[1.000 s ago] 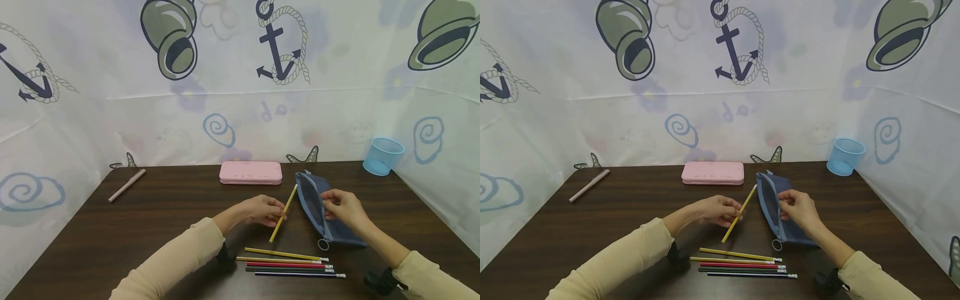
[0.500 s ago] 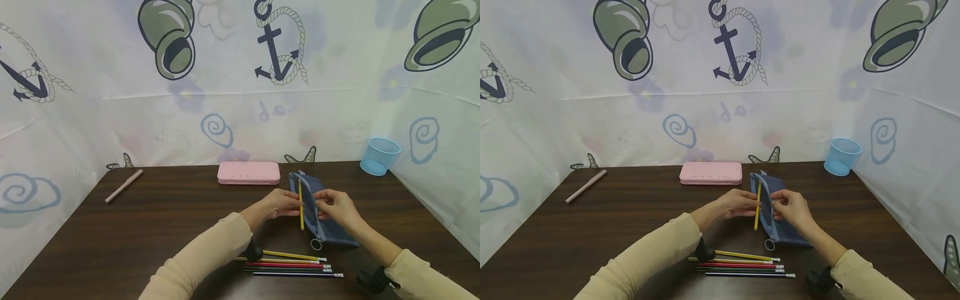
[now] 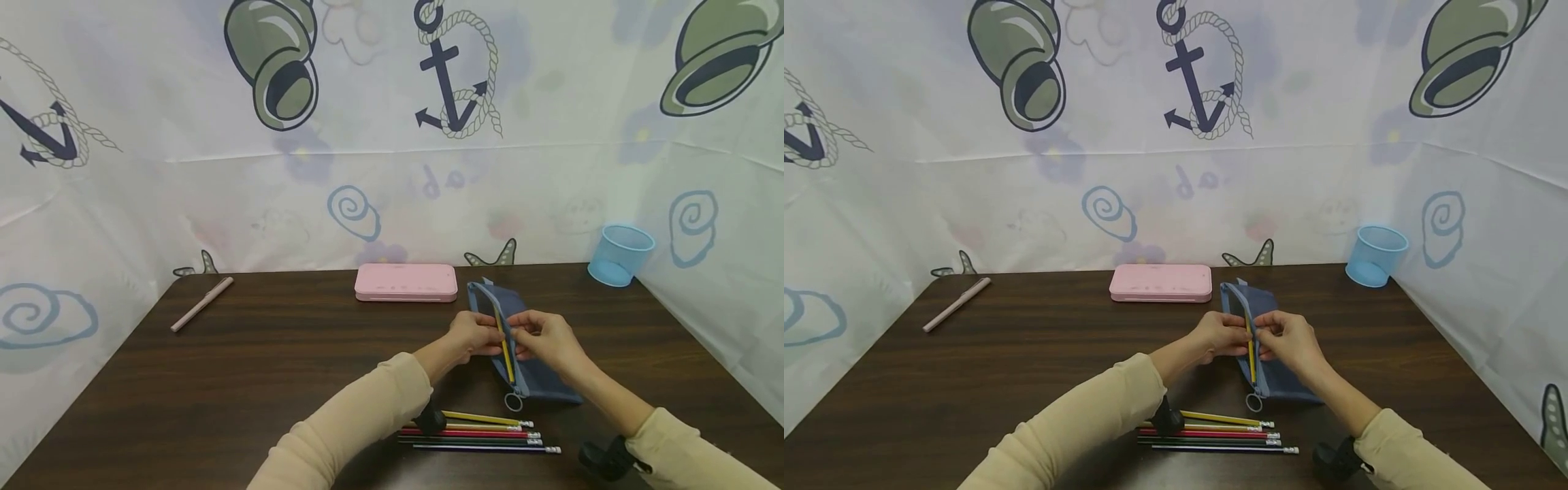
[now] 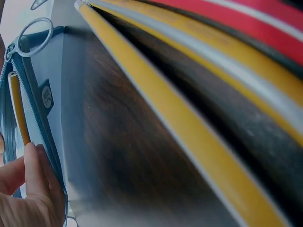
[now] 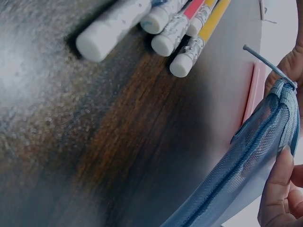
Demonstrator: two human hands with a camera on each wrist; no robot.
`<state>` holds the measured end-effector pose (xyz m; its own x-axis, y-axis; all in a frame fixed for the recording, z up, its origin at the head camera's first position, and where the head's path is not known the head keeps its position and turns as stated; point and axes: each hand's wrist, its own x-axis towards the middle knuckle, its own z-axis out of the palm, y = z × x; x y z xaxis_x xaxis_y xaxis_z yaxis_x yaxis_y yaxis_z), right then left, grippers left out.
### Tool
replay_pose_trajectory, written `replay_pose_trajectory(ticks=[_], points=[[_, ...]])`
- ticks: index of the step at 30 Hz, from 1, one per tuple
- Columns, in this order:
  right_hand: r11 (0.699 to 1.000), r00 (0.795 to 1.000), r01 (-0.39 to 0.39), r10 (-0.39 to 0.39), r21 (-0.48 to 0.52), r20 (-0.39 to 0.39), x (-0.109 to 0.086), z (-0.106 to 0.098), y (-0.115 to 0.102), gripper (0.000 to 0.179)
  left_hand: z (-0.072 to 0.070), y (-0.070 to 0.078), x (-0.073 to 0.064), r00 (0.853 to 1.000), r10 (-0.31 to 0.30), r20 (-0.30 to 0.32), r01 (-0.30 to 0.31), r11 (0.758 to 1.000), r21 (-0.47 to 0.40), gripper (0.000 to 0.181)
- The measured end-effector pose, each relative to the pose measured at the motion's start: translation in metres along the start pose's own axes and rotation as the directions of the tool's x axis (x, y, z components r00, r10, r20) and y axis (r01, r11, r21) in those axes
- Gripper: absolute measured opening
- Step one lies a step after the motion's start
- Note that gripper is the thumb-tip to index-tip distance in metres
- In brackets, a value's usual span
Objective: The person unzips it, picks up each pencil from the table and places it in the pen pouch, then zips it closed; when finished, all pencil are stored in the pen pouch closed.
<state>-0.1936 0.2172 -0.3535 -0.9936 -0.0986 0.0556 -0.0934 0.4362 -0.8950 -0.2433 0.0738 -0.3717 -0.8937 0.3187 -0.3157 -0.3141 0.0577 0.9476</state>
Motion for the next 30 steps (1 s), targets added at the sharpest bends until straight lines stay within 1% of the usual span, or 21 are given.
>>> replay_pose_trajectory(ticks=[6, 9, 12, 16, 18, 19, 21, 22, 24, 26, 27, 28, 30], points=[[1.0, 1.0, 0.005, -0.005, 0.008, 0.004, 0.0, 0.001, 0.0, 0.026, 0.007, -0.003, 0.0, 0.999, 0.008, -0.033, -0.009, 1.0, -0.022, 0.03], [1.0, 1.0, 0.008, -0.008, 0.002, -0.006, 0.0, 0.001, -0.001, 0.026, 0.008, -0.005, 0.0, 1.0, 0.017, -0.026, -0.018, 0.999, -0.035, 0.031], [1.0, 1.0, 0.005, -0.005, -0.008, -0.015, 0.0, 0.0, 0.0, 0.026, 0.007, -0.004, -0.001, 0.999, 0.034, -0.008, -0.035, 0.998, -0.06, 0.038], [1.0, 1.0, 0.002, -0.002, -0.026, -0.027, 0.001, -0.002, 0.002, 0.026, -0.003, -0.001, -0.007, 0.997, 0.058, 0.049, -0.053, 0.994, -0.091, 0.042], [0.999, 0.999, 0.005, -0.006, -0.032, -0.035, 0.001, -0.003, 0.002, 0.026, -0.011, 0.002, -0.012, 0.993, 0.063, 0.101, -0.055, 0.995, -0.08, 0.04], [1.0, 0.999, 0.004, -0.005, -0.03, -0.038, 0.001, -0.004, 0.002, 0.026, -0.016, 0.002, -0.015, 0.989, 0.058, 0.135, -0.05, 0.997, -0.061, 0.038], [1.0, 0.999, 0.005, -0.006, -0.027, -0.041, 0.002, -0.005, 0.003, 0.026, -0.029, 0.003, -0.022, 0.976, 0.04, 0.215, -0.04, 0.999, -0.003, 0.035], [1.0, 0.999, 0.005, -0.006, -0.024, -0.043, 0.002, -0.005, 0.003, 0.026, -0.035, 0.002, -0.026, 0.965, 0.025, 0.26, -0.035, 0.999, 0.037, 0.033], [1.0, 0.999, 0.004, -0.005, -0.019, -0.044, 0.002, -0.006, 0.003, 0.026, -0.049, 0.001, -0.034, 0.938, -0.015, 0.347, -0.034, 0.99, 0.134, 0.03], [1.0, 0.999, 0.003, -0.004, -0.021, -0.044, 0.003, -0.006, 0.004, 0.026, -0.063, -0.003, -0.041, 0.908, -0.06, 0.415, -0.044, 0.971, 0.235, 0.027], [1.0, 0.999, 0.0, -0.001, -0.023, -0.045, 0.003, -0.006, 0.004, 0.025, -0.069, -0.005, -0.044, 0.893, -0.082, 0.442, -0.054, 0.957, 0.285, 0.026], [1.0, 0.999, -0.004, 0.002, -0.024, -0.046, 0.002, -0.006, 0.005, 0.025, -0.075, -0.007, -0.046, 0.879, -0.102, 0.466, -0.063, 0.943, 0.326, 0.025], [1.0, 0.999, -0.009, 0.008, -0.027, -0.046, 0.002, -0.007, 0.005, 0.025, -0.084, -0.012, -0.052, 0.856, -0.135, 0.5, -0.085, 0.915, 0.393, 0.024]])
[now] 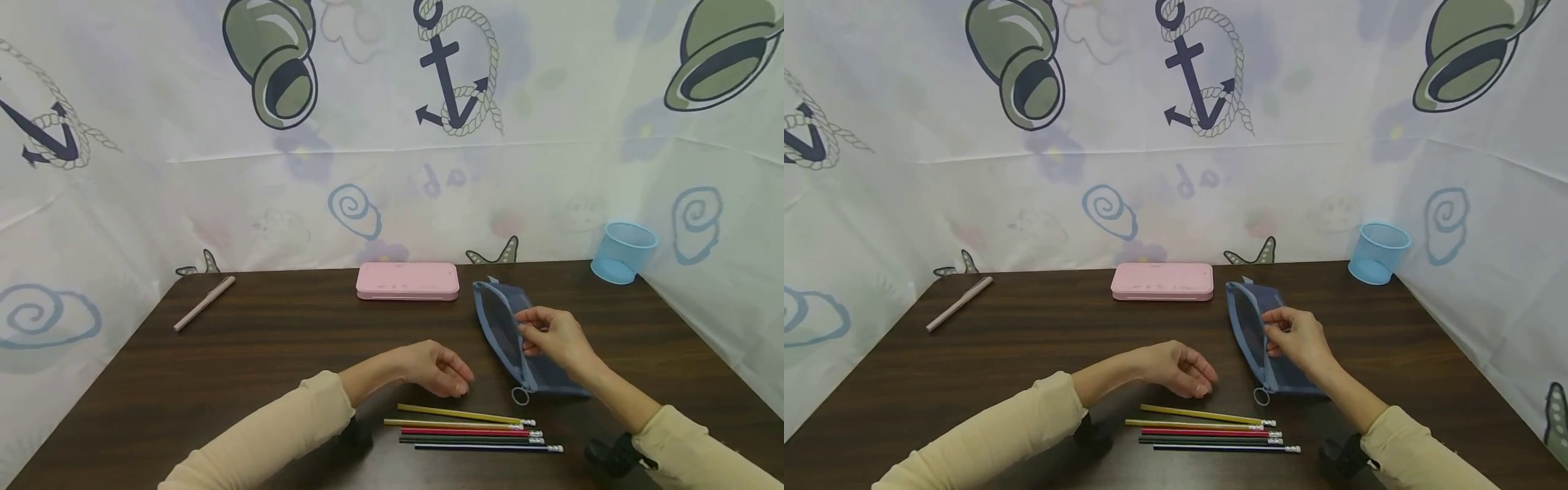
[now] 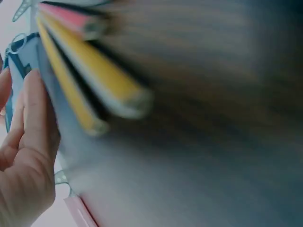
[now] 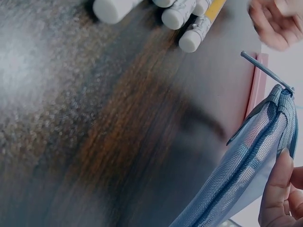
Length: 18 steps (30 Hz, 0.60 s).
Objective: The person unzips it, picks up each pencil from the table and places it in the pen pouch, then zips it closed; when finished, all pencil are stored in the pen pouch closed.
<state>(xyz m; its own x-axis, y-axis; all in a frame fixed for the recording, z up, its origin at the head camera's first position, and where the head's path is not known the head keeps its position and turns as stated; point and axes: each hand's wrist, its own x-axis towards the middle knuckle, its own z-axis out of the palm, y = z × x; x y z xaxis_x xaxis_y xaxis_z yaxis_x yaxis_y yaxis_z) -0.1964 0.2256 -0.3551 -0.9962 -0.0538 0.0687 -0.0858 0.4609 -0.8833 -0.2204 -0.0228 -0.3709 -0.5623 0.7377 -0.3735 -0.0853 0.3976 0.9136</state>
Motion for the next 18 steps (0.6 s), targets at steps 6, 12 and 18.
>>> replay_pose_trajectory(ticks=[6, 12, 18], points=[[1.0, 1.0, 0.009, -0.009, 0.008, 0.012, 0.001, 0.0, 0.0, 0.026, -0.001, -0.012, -0.015, 0.998, 0.037, 0.059, -0.044, 0.991, 0.126, 0.023], [1.0, 1.0, 0.011, -0.011, 0.015, 0.015, 0.001, 0.0, 0.0, 0.026, 0.0, -0.01, -0.018, 0.995, 0.081, 0.058, -0.092, 0.969, 0.227, 0.022], [1.0, 1.0, 0.003, -0.004, 0.023, 0.02, 0.0, -0.001, 0.001, 0.027, 0.001, -0.007, -0.02, 0.993, 0.105, 0.057, -0.118, 0.924, 0.363, 0.019]])
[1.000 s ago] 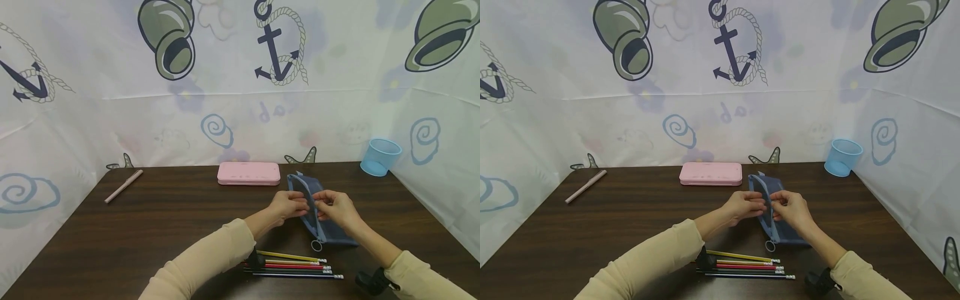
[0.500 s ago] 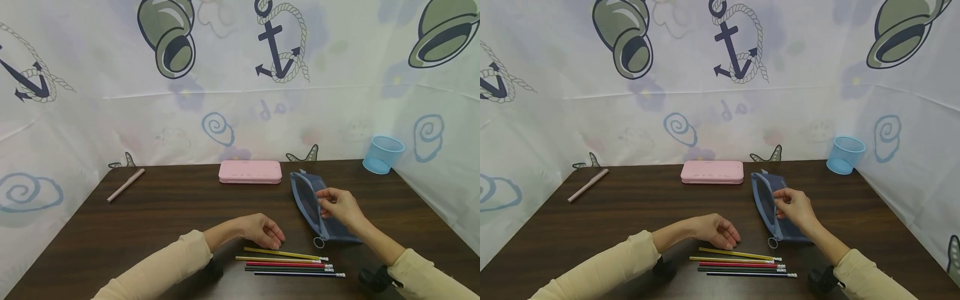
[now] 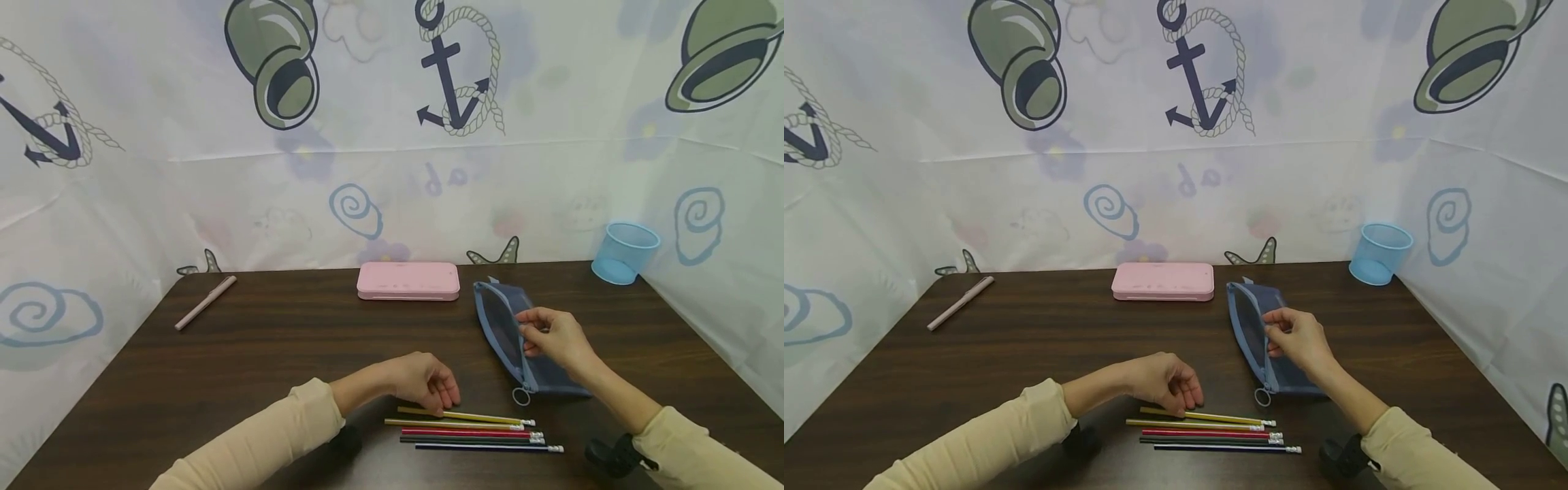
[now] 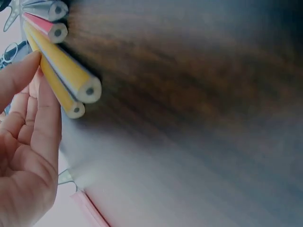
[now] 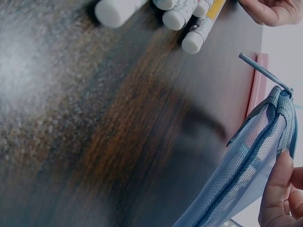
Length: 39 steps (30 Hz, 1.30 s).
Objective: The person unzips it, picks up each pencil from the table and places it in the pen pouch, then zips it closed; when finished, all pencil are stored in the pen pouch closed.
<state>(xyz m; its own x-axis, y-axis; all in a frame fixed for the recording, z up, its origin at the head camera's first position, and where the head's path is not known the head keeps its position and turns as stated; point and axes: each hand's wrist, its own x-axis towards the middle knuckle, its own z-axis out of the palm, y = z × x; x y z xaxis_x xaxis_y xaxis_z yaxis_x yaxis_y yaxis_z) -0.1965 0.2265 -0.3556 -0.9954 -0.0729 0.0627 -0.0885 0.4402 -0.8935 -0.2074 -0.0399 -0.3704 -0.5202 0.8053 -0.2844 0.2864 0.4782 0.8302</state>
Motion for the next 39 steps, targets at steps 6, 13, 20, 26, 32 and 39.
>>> replay_pose_trajectory(ticks=[6, 13, 20, 26, 32, 39], points=[[1.0, 1.0, -0.009, 0.009, 0.024, 0.003, 0.0, 0.001, 0.002, 0.028, 0.001, 0.004, 0.001, 0.997, 0.079, 0.0, -0.075, 0.953, 0.292, 0.015], [0.999, 1.0, -0.006, 0.006, 0.038, 0.001, 0.001, 0.0, 0.002, 0.028, -0.006, 0.003, 0.003, 0.99, 0.135, 0.038, -0.137, 0.876, 0.463, 0.014], [0.999, 1.0, -0.006, 0.006, 0.046, -0.003, 0.001, -0.001, 0.003, 0.028, -0.035, 0.003, -0.007, 0.994, 0.08, 0.071, -0.099, 0.935, 0.34, 0.015], [0.999, 1.0, -0.009, 0.009, 0.043, 0.0, 0.002, 0.0, 0.003, 0.028, -0.052, -0.002, -0.006, 0.999, -0.021, -0.03, 0.024, 0.994, 0.109, 0.015], [0.999, 1.0, -0.012, 0.012, 0.032, -0.004, 0.0, 0.0, 0.002, 0.028, -0.046, -0.006, 0.019, 0.977, -0.169, -0.13, 0.13, 0.956, -0.261, 0.022], [0.999, 1.0, -0.017, 0.017, 0.027, -0.002, -0.001, 0.002, 0.0, 0.027, -0.028, 0.005, 0.056, 0.943, -0.292, -0.159, 0.135, 0.774, -0.619, 0.03]])
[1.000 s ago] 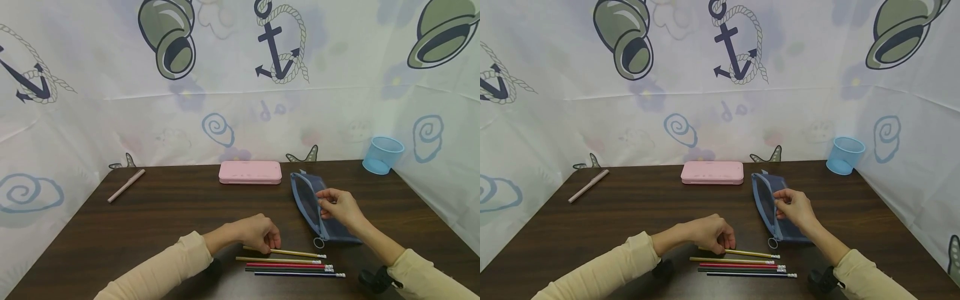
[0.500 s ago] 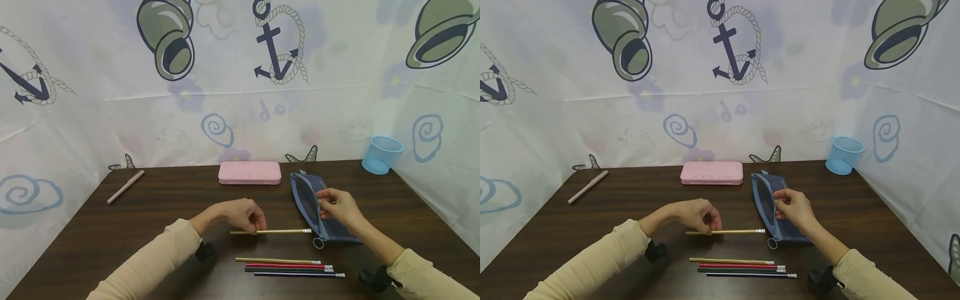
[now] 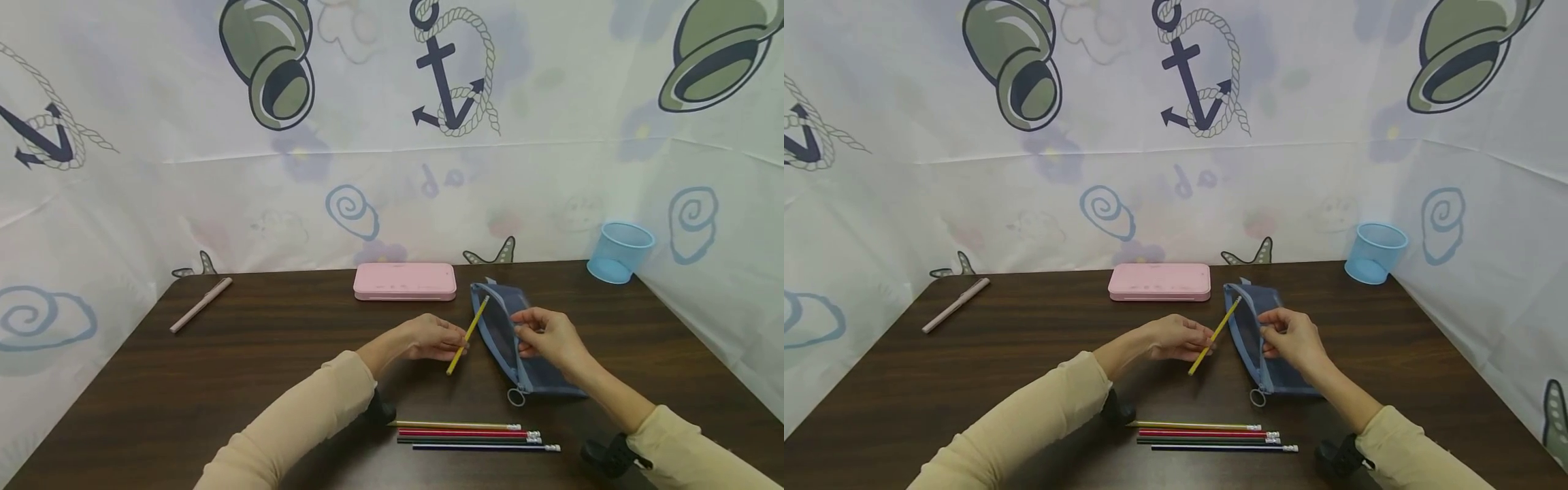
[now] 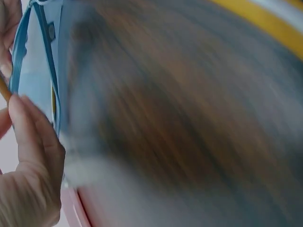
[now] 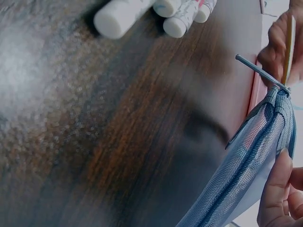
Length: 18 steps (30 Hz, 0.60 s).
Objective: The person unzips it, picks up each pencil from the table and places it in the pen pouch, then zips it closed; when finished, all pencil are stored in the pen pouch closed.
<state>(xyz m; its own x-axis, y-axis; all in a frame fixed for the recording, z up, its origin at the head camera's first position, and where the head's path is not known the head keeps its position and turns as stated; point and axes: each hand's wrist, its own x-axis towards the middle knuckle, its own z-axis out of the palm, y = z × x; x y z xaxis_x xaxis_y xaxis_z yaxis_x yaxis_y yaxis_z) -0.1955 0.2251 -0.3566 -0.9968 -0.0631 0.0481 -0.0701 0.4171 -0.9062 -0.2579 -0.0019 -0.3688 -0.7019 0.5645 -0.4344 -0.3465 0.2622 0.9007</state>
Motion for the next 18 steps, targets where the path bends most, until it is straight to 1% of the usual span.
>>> replay_pose_trajectory(ticks=[2, 4, 8, 11, 14, 18], points=[[1.0, 1.0, -0.002, 0.002, -0.004, 0.001, 0.0, 0.0, 0.0, 0.027, 0.008, 0.002, 0.006, 1.0, -0.006, -0.026, 0.004, 0.997, -0.074, 0.03], [1.0, 1.0, -0.006, 0.006, -0.006, 0.001, 0.0, 0.001, 0.0, 0.027, 0.015, 0.003, 0.012, 0.998, -0.005, -0.055, -0.002, 0.992, -0.129, 0.029], [1.0, 1.0, -0.014, 0.014, -0.009, 0.008, 0.0, 0.002, 0.0, 0.027, 0.03, 0.006, 0.02, 0.993, -0.004, -0.115, -0.019, 0.979, -0.204, 0.03], [1.0, 1.0, -0.019, 0.019, -0.016, 0.014, 0.0, 0.002, 0.0, 0.027, 0.041, 0.007, 0.025, 0.988, 0.017, -0.152, -0.052, 0.972, -0.227, 0.032], [1.0, 1.0, -0.019, 0.02, -0.023, 0.015, 0.001, 0.001, 0.0, 0.027, 0.053, 0.008, 0.029, 0.981, 0.046, -0.191, -0.09, 0.969, -0.23, 0.033], [1.0, 1.0, -0.01, 0.01, -0.022, 0.018, 0.001, 0.001, -0.001, 0.027, 0.065, 0.006, 0.033, 0.966, 0.069, -0.249, -0.129, 0.964, -0.233, 0.029]])
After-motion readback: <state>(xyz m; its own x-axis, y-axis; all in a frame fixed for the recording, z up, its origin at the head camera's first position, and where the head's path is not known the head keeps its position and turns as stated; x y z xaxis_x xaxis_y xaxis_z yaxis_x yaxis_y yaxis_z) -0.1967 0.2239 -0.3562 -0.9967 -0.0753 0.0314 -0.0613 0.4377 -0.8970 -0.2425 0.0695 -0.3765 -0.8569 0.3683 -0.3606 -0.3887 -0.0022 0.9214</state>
